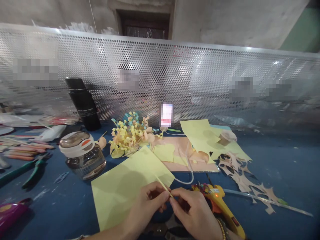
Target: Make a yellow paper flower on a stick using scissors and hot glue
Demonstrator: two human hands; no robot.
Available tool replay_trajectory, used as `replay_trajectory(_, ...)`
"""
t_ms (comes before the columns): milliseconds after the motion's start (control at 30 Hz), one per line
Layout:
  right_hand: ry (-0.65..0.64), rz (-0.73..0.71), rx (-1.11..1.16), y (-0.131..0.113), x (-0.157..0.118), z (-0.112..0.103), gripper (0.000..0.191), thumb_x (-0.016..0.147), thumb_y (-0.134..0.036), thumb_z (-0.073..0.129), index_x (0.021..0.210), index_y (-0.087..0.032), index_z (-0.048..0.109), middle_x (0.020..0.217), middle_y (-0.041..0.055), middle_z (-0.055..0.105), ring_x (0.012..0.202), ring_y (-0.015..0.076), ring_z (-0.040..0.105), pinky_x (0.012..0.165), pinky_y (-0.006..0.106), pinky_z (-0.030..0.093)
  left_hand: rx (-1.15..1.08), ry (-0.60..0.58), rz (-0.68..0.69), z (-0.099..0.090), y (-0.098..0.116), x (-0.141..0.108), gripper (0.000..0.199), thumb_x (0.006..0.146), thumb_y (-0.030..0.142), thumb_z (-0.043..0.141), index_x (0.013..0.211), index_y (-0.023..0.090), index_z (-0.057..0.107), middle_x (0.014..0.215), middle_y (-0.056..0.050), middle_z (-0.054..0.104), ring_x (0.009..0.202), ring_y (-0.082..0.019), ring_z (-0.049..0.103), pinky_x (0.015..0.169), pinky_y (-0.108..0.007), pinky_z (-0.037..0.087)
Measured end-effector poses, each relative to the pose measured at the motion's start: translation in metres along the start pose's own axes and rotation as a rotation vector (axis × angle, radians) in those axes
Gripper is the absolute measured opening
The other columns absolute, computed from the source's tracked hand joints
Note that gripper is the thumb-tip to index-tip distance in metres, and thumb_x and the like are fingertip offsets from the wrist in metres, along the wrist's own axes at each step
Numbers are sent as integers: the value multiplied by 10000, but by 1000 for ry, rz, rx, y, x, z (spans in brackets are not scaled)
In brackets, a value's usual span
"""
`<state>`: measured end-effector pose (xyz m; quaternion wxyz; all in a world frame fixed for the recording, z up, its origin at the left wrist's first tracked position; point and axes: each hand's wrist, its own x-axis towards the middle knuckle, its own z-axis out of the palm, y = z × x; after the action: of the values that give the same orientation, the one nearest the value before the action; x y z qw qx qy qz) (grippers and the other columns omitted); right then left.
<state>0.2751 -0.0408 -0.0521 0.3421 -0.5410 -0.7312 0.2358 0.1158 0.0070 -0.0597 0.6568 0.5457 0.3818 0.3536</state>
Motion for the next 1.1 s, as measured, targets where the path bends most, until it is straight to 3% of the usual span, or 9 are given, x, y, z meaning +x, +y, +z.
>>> replay_trajectory(1100,14,-31,-17,3,1,1,193,899,-263,489,854,-217,671,638,-20,665,512,110,561,511,200,391,10,-10,1,-3,-5,1,317,744,430,683,810,120,687,579,11,573,509,-99,498,510,-220,417)
